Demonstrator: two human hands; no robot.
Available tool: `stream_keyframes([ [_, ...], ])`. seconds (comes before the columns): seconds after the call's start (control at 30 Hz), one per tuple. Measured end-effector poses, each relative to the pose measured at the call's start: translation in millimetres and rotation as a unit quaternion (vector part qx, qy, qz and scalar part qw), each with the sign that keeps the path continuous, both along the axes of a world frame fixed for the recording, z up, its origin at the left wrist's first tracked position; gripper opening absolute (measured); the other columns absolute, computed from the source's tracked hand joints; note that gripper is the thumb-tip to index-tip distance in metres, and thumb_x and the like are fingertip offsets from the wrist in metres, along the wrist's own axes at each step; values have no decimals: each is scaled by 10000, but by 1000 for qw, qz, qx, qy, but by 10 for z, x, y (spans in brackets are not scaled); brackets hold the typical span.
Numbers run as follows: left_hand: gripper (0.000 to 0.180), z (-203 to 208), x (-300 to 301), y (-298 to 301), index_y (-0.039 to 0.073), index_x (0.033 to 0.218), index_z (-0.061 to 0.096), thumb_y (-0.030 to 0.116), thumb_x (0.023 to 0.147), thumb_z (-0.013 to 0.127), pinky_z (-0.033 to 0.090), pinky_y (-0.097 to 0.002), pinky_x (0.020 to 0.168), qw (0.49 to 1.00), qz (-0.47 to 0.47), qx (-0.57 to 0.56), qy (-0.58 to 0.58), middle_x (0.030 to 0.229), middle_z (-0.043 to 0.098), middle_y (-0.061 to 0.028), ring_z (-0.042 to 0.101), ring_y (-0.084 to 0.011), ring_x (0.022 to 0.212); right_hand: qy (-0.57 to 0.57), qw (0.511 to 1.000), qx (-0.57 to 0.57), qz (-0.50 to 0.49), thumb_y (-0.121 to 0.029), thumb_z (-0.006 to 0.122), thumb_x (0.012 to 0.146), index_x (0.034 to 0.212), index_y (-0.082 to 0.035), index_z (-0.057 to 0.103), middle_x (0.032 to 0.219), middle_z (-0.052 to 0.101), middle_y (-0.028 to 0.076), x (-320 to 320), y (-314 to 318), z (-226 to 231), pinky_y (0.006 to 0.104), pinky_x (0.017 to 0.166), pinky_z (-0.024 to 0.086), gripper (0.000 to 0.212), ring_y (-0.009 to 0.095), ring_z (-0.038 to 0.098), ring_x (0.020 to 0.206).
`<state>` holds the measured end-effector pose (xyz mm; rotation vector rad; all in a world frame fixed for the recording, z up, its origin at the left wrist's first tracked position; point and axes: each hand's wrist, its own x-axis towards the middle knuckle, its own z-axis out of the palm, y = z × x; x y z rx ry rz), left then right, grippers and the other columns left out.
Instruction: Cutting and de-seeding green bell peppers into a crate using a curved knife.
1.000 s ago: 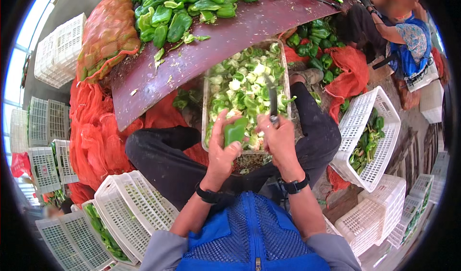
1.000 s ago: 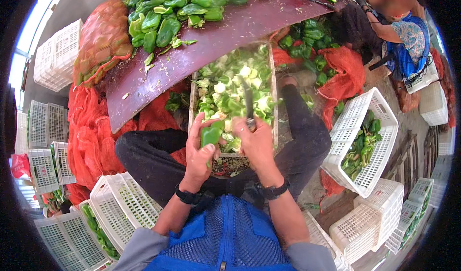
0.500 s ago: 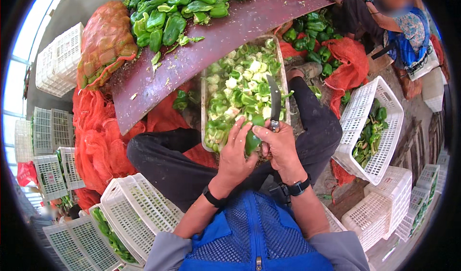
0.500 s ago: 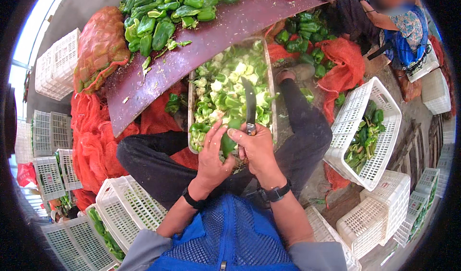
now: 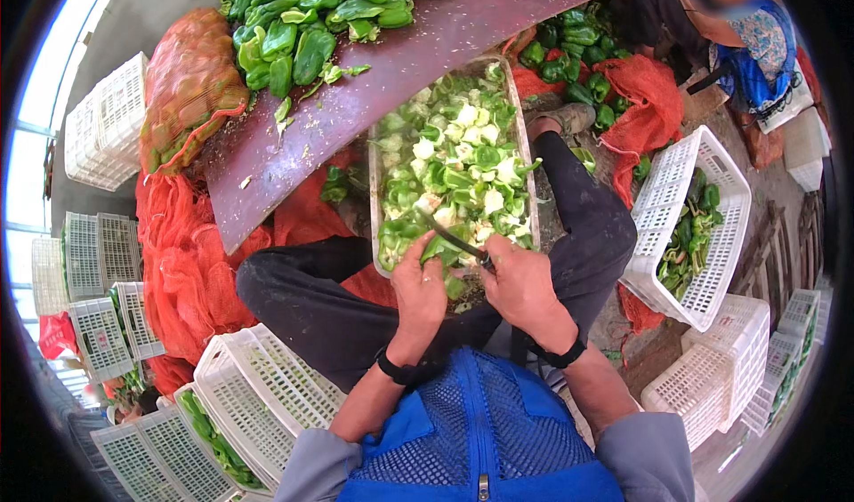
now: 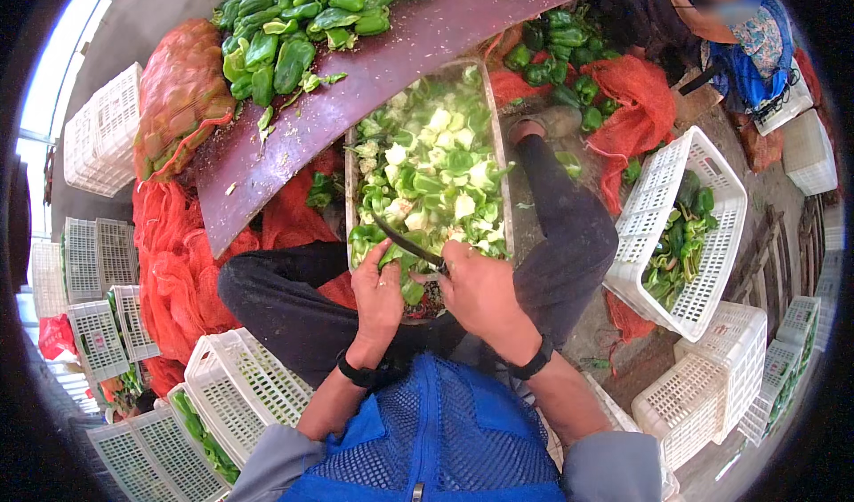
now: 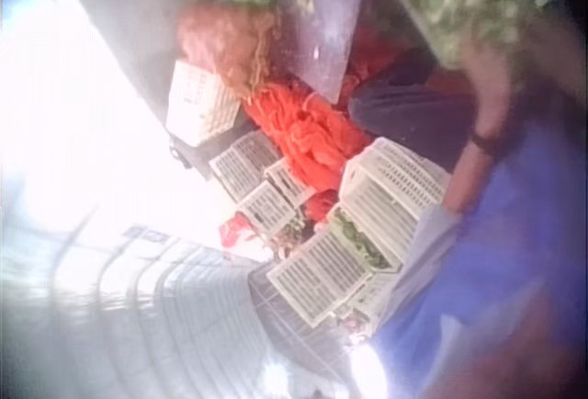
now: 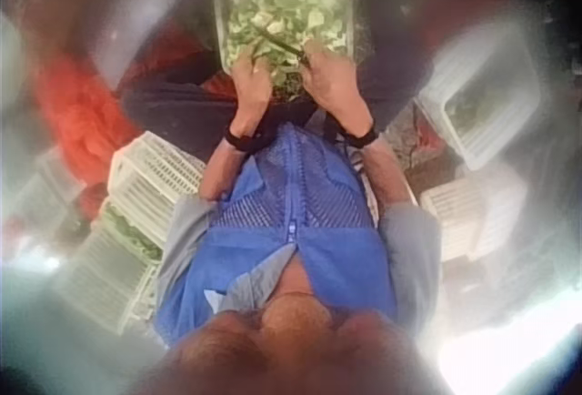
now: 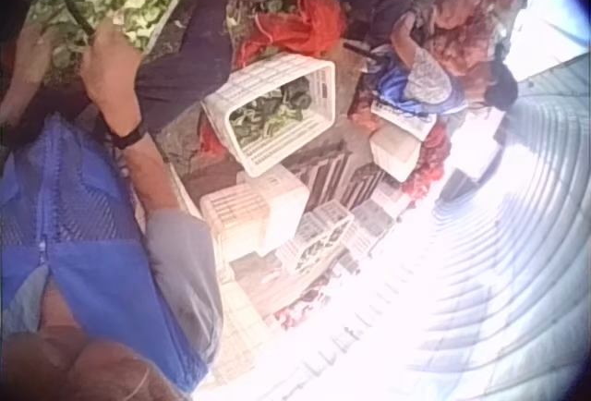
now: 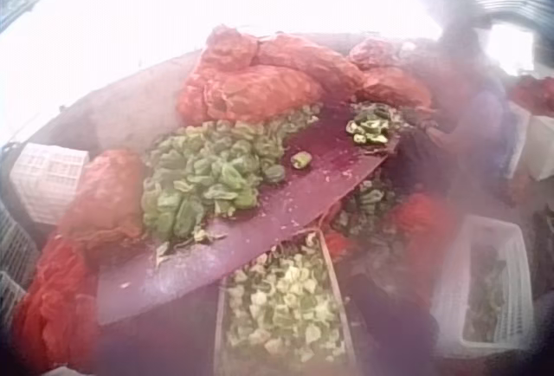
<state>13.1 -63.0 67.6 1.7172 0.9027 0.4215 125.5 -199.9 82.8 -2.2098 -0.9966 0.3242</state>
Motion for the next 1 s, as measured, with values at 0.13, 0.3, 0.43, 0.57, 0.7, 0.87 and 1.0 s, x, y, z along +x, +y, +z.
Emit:
stream_keyframes([
  [0.13, 372, 50, 46, -20, -107, 1306, 641, -52, 968, 497, 538, -300, 787, 998, -16, 58, -7, 1027, 738, -88, 671, -153, 871, -16, 999, -9, 46, -96, 719, 847, 1012, -63, 519, 808, 630, 174, -26, 24, 30, 515, 621, 509, 262, 416, 675, 748],
  [0.3, 417, 43, -23, -12, -96, 1329, 634, -27, 948, 478, 559, -366, 775, 992, -34, 120, 24, 969, 749, -209, 734, -230, 850, -32, 998, -27, 42, -108, 704, 859, 986, -57, 512, 822, 642, 173, 22, 28, -146, 503, 641, 529, 236, 408, 684, 767],
  [0.43, 407, 122, -18, 19, -97, 1356, 606, 25, 987, 487, 558, -277, 687, 993, 17, -84, -77, 1026, 762, -153, 747, -215, 720, -26, 998, -53, -34, -93, 695, 845, 951, -37, 540, 774, 639, 211, 197, -104, -501, 546, 677, 519, 196, 450, 668, 761],
  [0.57, 336, 125, 11, 138, -37, 1322, 594, 68, 1021, 487, 618, -347, 664, 914, 82, -343, -199, 1205, 737, -174, 765, -282, 802, 45, 996, -20, -76, -150, 716, 895, 898, -1, 589, 744, 664, 211, 265, -182, -673, 477, 619, 513, 195, 400, 673, 673],
  [0.7, 344, 218, 37, 159, -13, 1355, 567, 112, 1051, 470, 625, -360, 712, 898, 102, -384, -189, 1210, 739, -177, 762, -248, 863, 188, 976, 44, -105, -193, 745, 923, 988, -19, 602, 698, 640, 152, 139, -48, -531, 419, 555, 506, 234, 299, 629, 578],
  [0.87, 359, -68, 18, 79, -8, 1406, 549, 96, 1071, 472, 583, -325, 852, 918, 127, -297, -232, 1236, 713, -131, 710, -192, 1002, 583, 772, 216, -132, -219, 710, 996, 1153, -25, 609, 689, 632, 17, -196, 173, 71, 224, 406, 361, 269, 50, 497, 456],
  [1.0, 398, -61, 5, 16, -5, 1468, 533, 58, 1079, 475, 535, -292, 935, 949, 83, -237, -192, 1225, 691, -97, 661, -151, 1058, 565, 781, 231, -134, -97, 749, 939, 1107, -16, 648, 691, 606, -20, -279, 261, 79, 227, 422, 383, 213, 44, 491, 470],
])
